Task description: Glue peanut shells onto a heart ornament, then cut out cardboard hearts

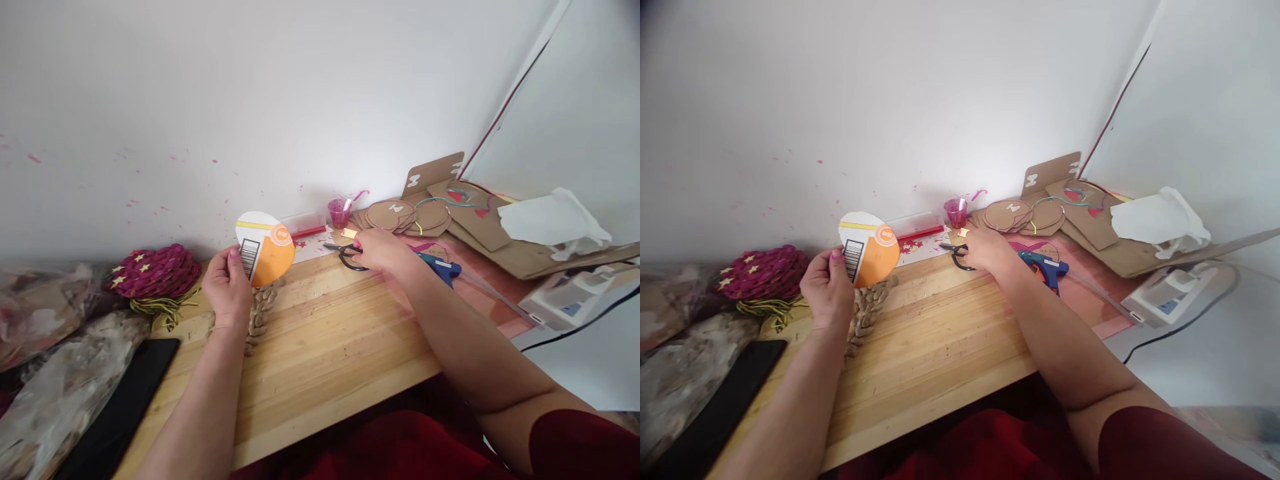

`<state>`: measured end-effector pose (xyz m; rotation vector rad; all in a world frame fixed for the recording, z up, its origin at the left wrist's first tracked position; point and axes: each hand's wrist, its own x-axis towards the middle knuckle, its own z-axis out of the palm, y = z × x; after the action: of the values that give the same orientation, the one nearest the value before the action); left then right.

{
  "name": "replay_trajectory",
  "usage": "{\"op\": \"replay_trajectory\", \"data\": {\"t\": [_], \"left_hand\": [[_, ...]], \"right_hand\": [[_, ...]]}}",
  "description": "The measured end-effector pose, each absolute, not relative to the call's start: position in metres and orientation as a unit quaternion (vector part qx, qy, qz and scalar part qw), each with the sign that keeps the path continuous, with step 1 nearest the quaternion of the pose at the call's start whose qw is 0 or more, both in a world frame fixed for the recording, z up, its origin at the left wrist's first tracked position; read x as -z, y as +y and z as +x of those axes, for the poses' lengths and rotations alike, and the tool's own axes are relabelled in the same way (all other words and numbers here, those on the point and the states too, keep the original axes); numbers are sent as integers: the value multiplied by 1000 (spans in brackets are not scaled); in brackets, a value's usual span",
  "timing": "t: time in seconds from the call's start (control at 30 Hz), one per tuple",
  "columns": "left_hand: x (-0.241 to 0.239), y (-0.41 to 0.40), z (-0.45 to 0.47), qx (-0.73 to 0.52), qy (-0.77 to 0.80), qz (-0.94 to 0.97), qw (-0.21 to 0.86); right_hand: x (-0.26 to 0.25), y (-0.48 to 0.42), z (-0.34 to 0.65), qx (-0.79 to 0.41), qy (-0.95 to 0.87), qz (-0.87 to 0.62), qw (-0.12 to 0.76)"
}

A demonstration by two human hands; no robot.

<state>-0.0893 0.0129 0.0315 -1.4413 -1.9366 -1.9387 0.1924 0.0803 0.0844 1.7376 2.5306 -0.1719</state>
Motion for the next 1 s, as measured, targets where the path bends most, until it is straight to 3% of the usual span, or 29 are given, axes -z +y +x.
{"op": "replay_trajectory", "data": {"t": [0.17, 0.3, 0.43, 0.63, 0.83, 1.0], "left_hand": [[-21, 24, -91, 721, -576, -381, -60], [-25, 26, -80, 720, -579, -354, -145], [-34, 15, -79, 665, -578, -411, -235], [-32, -9, -80, 462, -633, -535, -315], [-21, -27, -68, 376, -613, -645, -257], [-18, -23, -93, 379, -628, -644, -217]], "right_hand": [[-83, 81, 194, 56, 824, 562, 44], [-79, 84, 196, 56, 822, 566, 25], [-77, 84, 196, 58, 812, 581, 0], [-74, 84, 193, 54, 809, 584, -36], [-67, 85, 190, 42, 822, 566, -46], [-68, 84, 190, 35, 852, 520, -47]]}}
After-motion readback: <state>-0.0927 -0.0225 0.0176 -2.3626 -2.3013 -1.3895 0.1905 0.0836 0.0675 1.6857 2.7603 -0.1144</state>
